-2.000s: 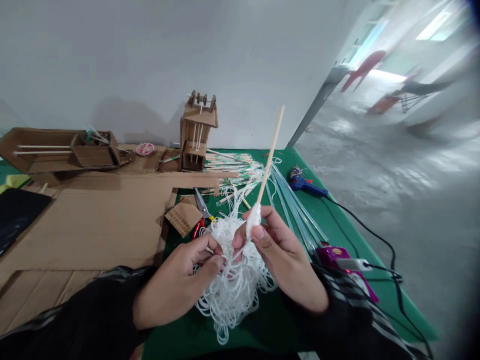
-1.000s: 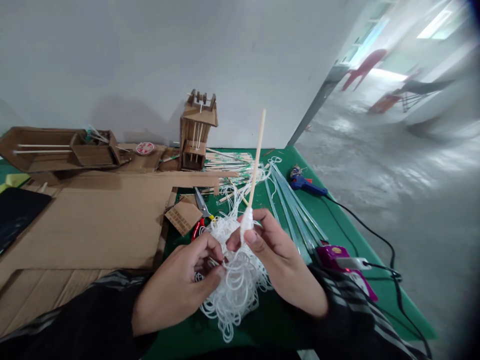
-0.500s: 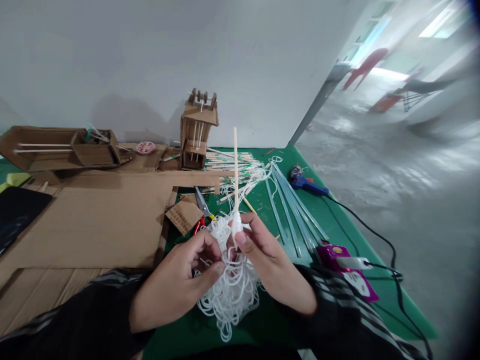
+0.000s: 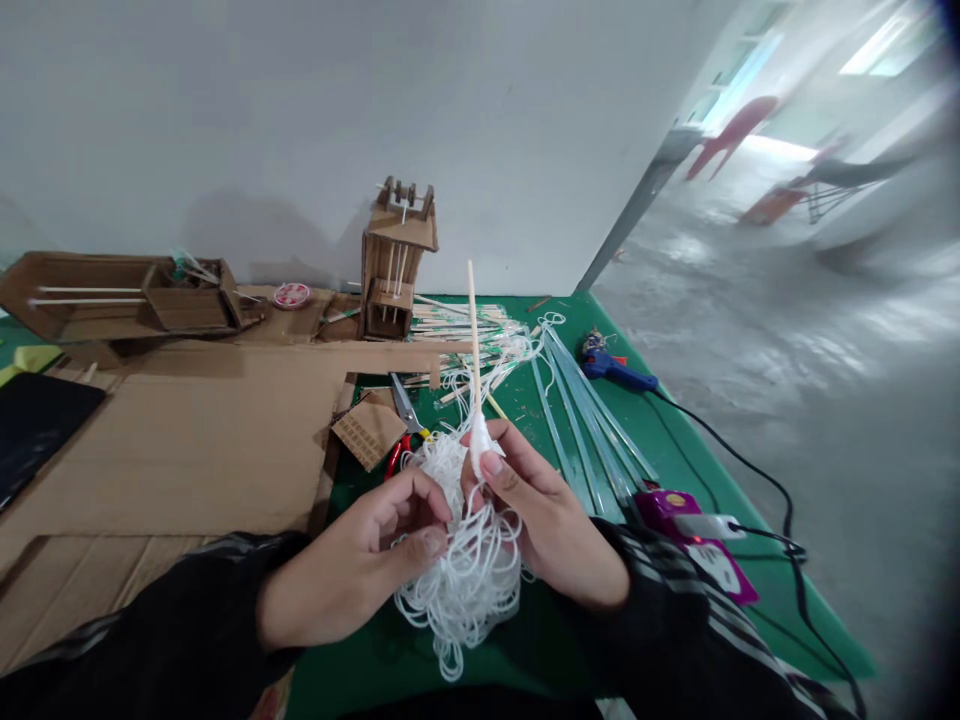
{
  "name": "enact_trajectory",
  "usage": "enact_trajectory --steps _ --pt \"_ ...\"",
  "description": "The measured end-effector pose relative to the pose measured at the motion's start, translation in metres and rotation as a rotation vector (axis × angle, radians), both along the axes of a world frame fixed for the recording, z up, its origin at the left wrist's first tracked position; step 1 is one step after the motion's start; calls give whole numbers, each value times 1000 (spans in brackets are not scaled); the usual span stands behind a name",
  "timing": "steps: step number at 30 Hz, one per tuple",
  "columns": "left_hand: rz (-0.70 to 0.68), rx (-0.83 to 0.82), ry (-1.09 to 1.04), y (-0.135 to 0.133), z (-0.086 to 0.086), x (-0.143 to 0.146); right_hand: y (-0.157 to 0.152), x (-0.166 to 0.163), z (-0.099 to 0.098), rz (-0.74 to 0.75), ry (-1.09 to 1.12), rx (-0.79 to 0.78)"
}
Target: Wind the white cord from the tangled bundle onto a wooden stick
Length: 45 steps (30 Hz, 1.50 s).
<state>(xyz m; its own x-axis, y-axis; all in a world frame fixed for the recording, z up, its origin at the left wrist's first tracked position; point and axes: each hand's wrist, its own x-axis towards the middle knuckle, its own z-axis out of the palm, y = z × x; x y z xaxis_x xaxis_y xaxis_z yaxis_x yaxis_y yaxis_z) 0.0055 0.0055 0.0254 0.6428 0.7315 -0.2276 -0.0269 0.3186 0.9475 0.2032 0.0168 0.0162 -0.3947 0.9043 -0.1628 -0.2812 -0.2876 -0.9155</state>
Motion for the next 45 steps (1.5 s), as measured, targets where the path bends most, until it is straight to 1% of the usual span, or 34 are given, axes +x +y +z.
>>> enact_trajectory --steps 5,10,12,16,20,24,27,30,34,36,38,42,45 --pt "44 -16 -104 -3 -2 -1 0 1 -3 -10 -54 14" --pt "-8 -88 -195 -4 -3 -2 0 3 -5 6 -67 36" --pt "-41 -89 -189 -5 -3 -2 0 4 -4 2 -76 54" --pt "-95 -17 -143 -6 -4 -2 -1 4 -2 -7 -90 79" --pt "-71 48 -70 -5 -7 -1 -2 3 -2 -44 -76 94" --pt "-21 -2 -101 -5 -9 1 -1 4 -4 -41 -85 96" --pt "2 -53 -84 -5 -9 3 -1 5 -5 -42 -83 103" --pt "-24 -80 -70 -5 -8 4 0 6 -5 -39 -60 113" --pt "-93 -74 -102 -4 -8 1 2 6 -5 -45 -49 111" --pt "-127 -50 -73 -4 -7 0 2 6 -5 -60 -49 110" --pt "-133 -17 9 -4 -8 0 2 6 -5 -71 -48 105" --pt "-75 30 171 -6 -9 4 1 6 -4 -50 -62 95" --pt "-66 88 262 -7 -8 7 1 6 -4 -38 -73 96"
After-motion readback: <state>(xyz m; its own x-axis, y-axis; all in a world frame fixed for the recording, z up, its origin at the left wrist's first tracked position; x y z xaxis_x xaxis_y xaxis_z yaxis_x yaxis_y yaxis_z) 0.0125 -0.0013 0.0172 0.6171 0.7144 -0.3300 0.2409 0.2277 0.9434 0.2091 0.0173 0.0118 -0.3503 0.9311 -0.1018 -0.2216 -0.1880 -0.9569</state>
